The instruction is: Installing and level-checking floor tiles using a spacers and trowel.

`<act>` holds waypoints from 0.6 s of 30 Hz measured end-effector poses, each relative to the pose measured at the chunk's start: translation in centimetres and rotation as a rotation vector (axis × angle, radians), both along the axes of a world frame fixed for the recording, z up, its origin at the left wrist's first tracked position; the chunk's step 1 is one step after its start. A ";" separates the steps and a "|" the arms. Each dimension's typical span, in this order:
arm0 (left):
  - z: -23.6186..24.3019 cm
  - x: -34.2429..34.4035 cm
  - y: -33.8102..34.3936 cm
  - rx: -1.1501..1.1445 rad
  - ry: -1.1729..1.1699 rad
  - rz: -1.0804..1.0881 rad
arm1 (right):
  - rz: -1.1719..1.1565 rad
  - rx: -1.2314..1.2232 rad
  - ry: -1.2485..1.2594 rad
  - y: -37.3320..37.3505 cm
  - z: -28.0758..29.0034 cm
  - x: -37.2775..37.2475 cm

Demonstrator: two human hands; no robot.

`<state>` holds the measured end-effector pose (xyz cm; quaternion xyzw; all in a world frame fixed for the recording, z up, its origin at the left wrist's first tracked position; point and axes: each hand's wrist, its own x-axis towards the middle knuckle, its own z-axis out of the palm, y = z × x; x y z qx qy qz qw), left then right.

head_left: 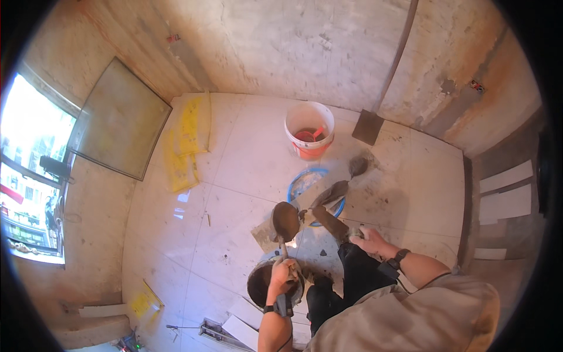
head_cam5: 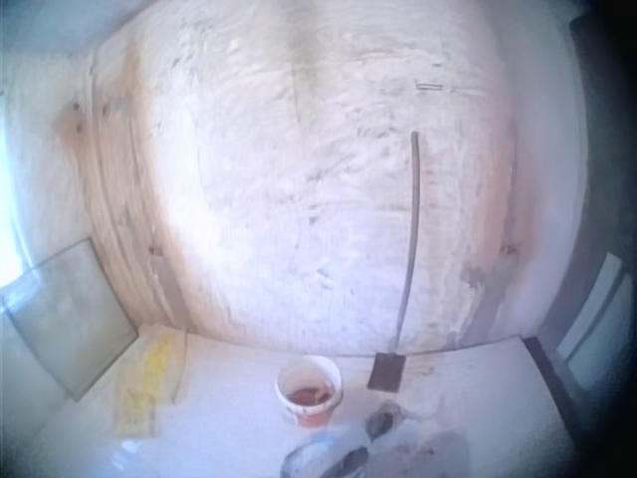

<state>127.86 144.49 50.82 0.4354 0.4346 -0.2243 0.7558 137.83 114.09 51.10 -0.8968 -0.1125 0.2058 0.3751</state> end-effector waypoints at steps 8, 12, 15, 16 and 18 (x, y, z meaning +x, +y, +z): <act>3.1 0.7 4.5 -0.080 0.101 -0.100 | 0.780 -0.451 -0.583 5.8 -2.2 10.7; 1.5 0.3 6.4 -0.134 0.110 -0.093 | 0.842 -0.289 -0.983 10.4 -2.4 14.4; 0.2 0.2 6.4 -0.148 0.114 -0.110 | 0.984 -0.405 -1.018 12.5 -5.7 16.8; -0.2 0.2 6.4 -0.115 0.121 -0.141 | 0.987 -0.407 -1.008 12.4 -6.6 17.1; 0.2 0.7 6.1 0.007 0.067 -0.221 | 0.985 -0.456 -1.036 12.2 -8.5 17.7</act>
